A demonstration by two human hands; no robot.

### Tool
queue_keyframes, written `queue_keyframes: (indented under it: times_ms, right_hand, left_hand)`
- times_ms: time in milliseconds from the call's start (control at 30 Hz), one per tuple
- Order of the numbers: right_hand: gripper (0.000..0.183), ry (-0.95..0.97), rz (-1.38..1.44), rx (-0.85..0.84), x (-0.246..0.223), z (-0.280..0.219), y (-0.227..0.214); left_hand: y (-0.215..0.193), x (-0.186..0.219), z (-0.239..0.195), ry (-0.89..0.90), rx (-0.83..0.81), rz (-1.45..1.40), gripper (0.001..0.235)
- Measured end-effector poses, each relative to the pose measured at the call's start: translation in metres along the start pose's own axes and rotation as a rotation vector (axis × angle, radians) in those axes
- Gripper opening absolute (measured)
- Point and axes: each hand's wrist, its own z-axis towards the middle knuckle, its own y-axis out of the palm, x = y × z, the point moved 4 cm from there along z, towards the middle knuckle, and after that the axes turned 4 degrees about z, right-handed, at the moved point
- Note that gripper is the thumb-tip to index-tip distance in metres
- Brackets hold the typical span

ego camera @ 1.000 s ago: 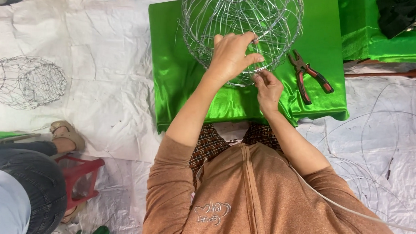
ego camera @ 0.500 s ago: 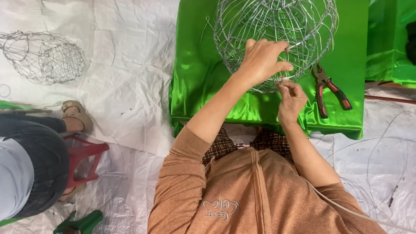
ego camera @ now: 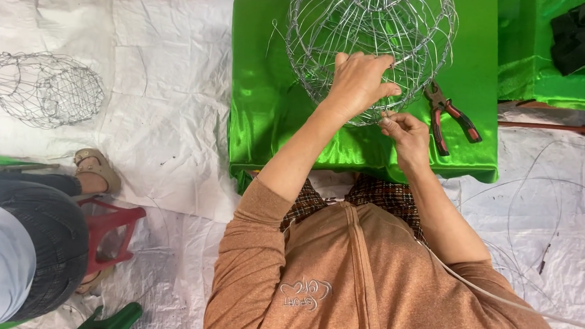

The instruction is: The person assembles a wire sphere on a table covered in green fabric by twisting thin wires around metal ribs and cutting them with pliers.

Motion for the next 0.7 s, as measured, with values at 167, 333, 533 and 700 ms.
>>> queue_keyframes:
  times_ms: [167,333,533,700]
  right_hand:
    - [0.020,0.077,-0.259,-0.123,0.000,0.004,-0.012]
    - [0.015,0.069,-0.143,-0.071,0.002,0.000,-0.010]
    - [0.012,-0.087,0.155,0.024,0.016,-0.005,0.002]
    - [0.012,-0.172,0.044,0.093,0.000,-0.009,-0.001]
  left_hand:
    - [0.004,0.000,0.000,-0.001,0.028,0.016,0.056]
    - [0.007,0.003,-0.001,0.011,0.027,0.004,0.057]
    - [0.011,0.000,-0.001,0.003,0.037,0.007,0.060]
    - [0.014,-0.001,0.001,0.007,0.053,-0.005,0.063]
